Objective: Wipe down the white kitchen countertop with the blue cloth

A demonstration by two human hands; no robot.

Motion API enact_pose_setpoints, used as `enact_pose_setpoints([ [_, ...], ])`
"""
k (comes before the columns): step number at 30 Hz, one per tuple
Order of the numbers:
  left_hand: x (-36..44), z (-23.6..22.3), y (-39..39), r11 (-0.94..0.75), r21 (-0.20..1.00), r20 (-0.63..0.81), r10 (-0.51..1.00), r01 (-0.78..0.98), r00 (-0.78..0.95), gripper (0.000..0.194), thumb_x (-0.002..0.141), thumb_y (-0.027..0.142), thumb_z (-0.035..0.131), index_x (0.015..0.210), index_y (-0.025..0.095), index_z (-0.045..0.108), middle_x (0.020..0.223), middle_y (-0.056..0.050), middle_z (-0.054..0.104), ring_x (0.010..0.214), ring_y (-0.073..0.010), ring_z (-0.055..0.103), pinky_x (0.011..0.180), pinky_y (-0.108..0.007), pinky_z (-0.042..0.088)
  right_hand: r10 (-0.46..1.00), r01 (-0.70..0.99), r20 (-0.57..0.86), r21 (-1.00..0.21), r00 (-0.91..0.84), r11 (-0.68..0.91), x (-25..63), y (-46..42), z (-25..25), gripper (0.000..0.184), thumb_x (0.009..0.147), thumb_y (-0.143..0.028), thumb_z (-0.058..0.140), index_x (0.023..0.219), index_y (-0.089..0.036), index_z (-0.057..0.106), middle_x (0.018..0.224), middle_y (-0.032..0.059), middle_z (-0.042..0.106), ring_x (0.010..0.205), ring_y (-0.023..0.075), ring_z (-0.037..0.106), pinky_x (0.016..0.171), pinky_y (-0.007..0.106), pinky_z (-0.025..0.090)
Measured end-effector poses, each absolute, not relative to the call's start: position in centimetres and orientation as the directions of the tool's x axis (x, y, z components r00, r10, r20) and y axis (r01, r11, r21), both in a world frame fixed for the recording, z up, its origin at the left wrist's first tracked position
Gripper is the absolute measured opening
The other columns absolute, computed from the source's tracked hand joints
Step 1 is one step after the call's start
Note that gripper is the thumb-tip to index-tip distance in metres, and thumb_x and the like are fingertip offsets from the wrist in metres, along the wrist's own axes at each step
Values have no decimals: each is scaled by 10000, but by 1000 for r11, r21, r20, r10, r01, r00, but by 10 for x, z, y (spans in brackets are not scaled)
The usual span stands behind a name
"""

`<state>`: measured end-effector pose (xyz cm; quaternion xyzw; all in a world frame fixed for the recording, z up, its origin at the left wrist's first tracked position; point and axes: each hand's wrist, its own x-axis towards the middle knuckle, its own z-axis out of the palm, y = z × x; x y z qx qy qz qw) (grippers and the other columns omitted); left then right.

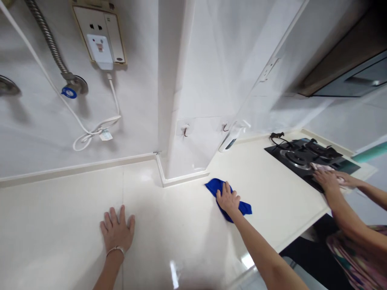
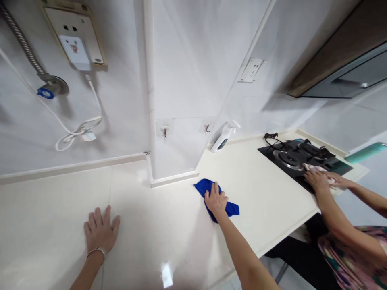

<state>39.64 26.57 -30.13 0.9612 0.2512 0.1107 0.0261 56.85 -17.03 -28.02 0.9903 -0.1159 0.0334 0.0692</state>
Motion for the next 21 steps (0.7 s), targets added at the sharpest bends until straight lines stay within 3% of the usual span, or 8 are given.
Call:
enact_pose_setpoints([
  [3,397,-302,266,-873,109,201,488,475,850,648,957,477,316,1529,173,343,1630,-240,242,1544,-405,99,1217,-594,155,-164,-168,44,105,985,-980,585,-125,-270,614,995,-378,283,1535,-101,377,1601,181,331,1148,355,538,916,489,454],
  [10,398,-297,263,-861,86,196,508,501,839,638,949,454,351,1524,179,351,1627,-225,258,1532,-399,142,1221,-570,155,73,72,34,56,997,-996,562,-11,-266,603,979,-285,310,1453,72,418,1505,301,410,1123,371,537,878,489,467],
  [17,399,-286,262,-851,34,142,523,523,841,645,949,470,339,1529,188,342,1616,-223,292,1511,-419,212,1220,-553,172,534,540,100,-42,840,-841,506,-8,-273,520,999,-326,370,1461,-106,467,1505,169,473,1149,329,523,979,480,443],
  [19,399,-283,262,-850,26,119,525,526,843,649,950,474,335,1533,190,331,1620,-220,292,1511,-418,214,1219,-549,177,578,594,144,-115,803,-797,501,-23,-279,452,992,-302,381,1385,-145,541,1446,148,533,1126,300,542,982,457,451],
  [21,399,-281,261,-846,18,104,532,533,840,649,950,474,331,1536,195,321,1626,-216,286,1514,-413,213,1219,-545,177,502,540,200,-275,842,-796,506,-42,-286,399,964,-294,415,1288,-160,605,1346,143,605,1070,273,575,963,433,469],
])
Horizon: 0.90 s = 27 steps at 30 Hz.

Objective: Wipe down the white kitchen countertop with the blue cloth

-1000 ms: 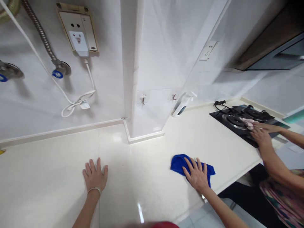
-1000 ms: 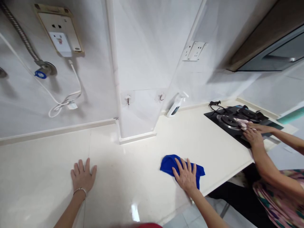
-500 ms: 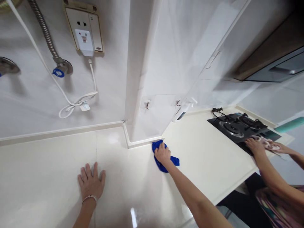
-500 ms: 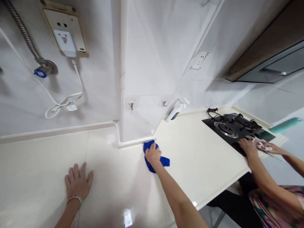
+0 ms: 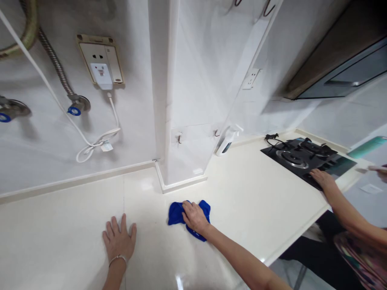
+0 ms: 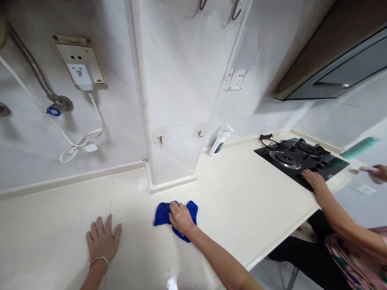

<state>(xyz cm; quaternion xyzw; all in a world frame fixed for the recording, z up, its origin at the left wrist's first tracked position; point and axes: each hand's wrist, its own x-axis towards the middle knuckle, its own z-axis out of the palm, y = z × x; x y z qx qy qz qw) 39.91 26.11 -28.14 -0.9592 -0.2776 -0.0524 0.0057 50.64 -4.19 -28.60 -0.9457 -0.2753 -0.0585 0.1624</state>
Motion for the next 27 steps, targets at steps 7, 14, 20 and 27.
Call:
enact_pose_setpoints([
  [7,400,-286,262,-851,28,144,522,524,841,654,943,471,343,1534,191,328,1618,-217,303,1511,-409,218,1218,-544,171,-414,-125,45,-919,909,-375,582,-127,-284,648,854,-641,398,1150,-129,665,1011,112,725,948,259,651,864,366,530],
  [14,399,-285,261,-846,47,128,532,531,837,662,937,484,336,1528,185,345,1622,-215,296,1518,-407,201,1221,-545,172,-434,-148,59,-892,899,-427,638,-134,-272,765,867,-542,410,1517,-140,381,1508,140,482,1353,263,488,1133,401,400],
  [20,398,-285,261,-844,66,117,536,532,836,664,935,476,334,1527,175,343,1627,-216,286,1523,-403,185,1225,-550,162,-270,-73,133,-769,954,-635,652,-96,-268,600,877,-341,421,1376,-32,545,1518,208,454,1420,287,418,1210,414,301],
  [27,399,-289,259,-854,65,155,519,516,841,656,941,456,287,1518,155,365,1622,-240,270,1536,-417,128,1225,-575,143,-189,-14,231,-600,954,-800,623,-64,-271,558,936,-299,403,1392,7,504,1512,270,430,1383,310,466,1116,416,428],
])
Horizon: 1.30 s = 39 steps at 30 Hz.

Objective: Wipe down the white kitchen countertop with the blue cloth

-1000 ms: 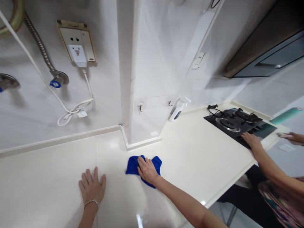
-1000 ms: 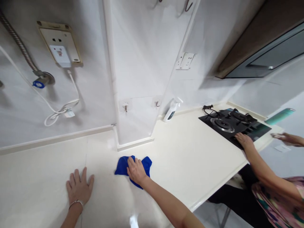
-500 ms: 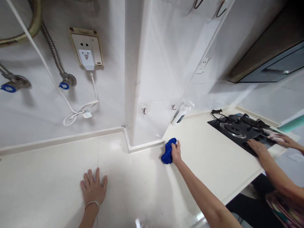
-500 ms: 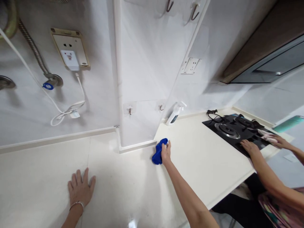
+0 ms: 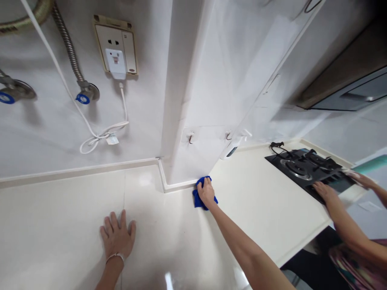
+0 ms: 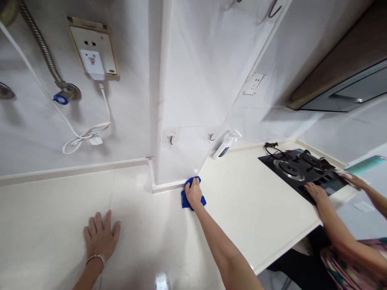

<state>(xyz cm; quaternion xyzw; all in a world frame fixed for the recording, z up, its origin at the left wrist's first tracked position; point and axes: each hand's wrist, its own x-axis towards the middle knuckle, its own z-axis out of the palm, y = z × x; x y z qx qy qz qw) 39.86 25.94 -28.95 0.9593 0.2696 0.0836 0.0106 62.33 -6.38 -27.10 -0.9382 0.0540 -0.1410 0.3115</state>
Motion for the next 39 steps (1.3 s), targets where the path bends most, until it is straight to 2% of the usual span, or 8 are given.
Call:
enact_pose_setpoints([
  [6,400,-293,260,-859,71,137,512,507,848,655,951,457,271,1529,156,338,1633,-245,240,1539,-421,100,1214,-600,138,-24,100,265,-441,964,-892,589,0,-272,538,975,-303,374,1402,3,491,1496,283,443,1269,308,575,992,387,516],
  [11,400,-290,257,-852,106,141,524,513,840,644,947,431,317,1523,145,344,1625,-247,252,1535,-423,104,1215,-598,132,55,123,205,-335,977,-934,568,40,-262,529,989,-304,367,1415,-8,473,1498,285,439,1149,294,650,920,373,546],
  [20,400,-286,257,-850,51,123,527,525,841,644,946,452,311,1518,162,364,1625,-242,281,1532,-429,143,1202,-601,170,280,307,154,-193,947,-932,540,70,-263,550,979,-277,353,1485,-66,402,1547,260,382,1093,295,658,892,416,565],
  [25,399,-282,256,-845,39,111,534,533,838,650,945,450,308,1519,149,358,1628,-251,274,1528,-428,166,1216,-590,147,527,539,124,-95,841,-837,530,65,-261,563,957,-229,361,1505,-112,409,1602,182,332,1085,285,622,911,423,548],
  [30,399,-278,256,-841,21,81,540,540,838,654,945,456,304,1526,160,343,1640,-235,256,1532,-417,167,1228,-576,149,534,546,150,-56,832,-836,503,67,-269,665,900,-244,413,1542,-87,340,1646,174,216,1098,330,566,939,515,516],
  [34,399,-282,257,-845,14,95,533,534,841,648,945,453,334,1522,159,353,1630,-248,271,1524,-440,177,1229,-584,142,619,623,100,-13,779,-782,483,75,-276,720,866,-268,471,1547,-79,335,1656,156,192,1167,377,524,966,558,495],
  [37,398,-286,258,-851,21,132,522,524,843,638,950,447,335,1520,161,357,1626,-249,276,1524,-445,173,1226,-591,148,624,625,28,-1,781,-781,489,87,-277,699,870,-216,456,1542,-64,340,1642,201,202,1136,374,556,898,553,529],
  [39,398,-287,258,-852,29,132,522,523,843,638,948,448,340,1519,162,360,1625,-250,279,1525,-441,173,1223,-600,157,608,608,17,-36,794,-793,502,97,-278,678,872,-166,435,1529,-25,345,1608,272,239,1123,372,580,845,546,548],
])
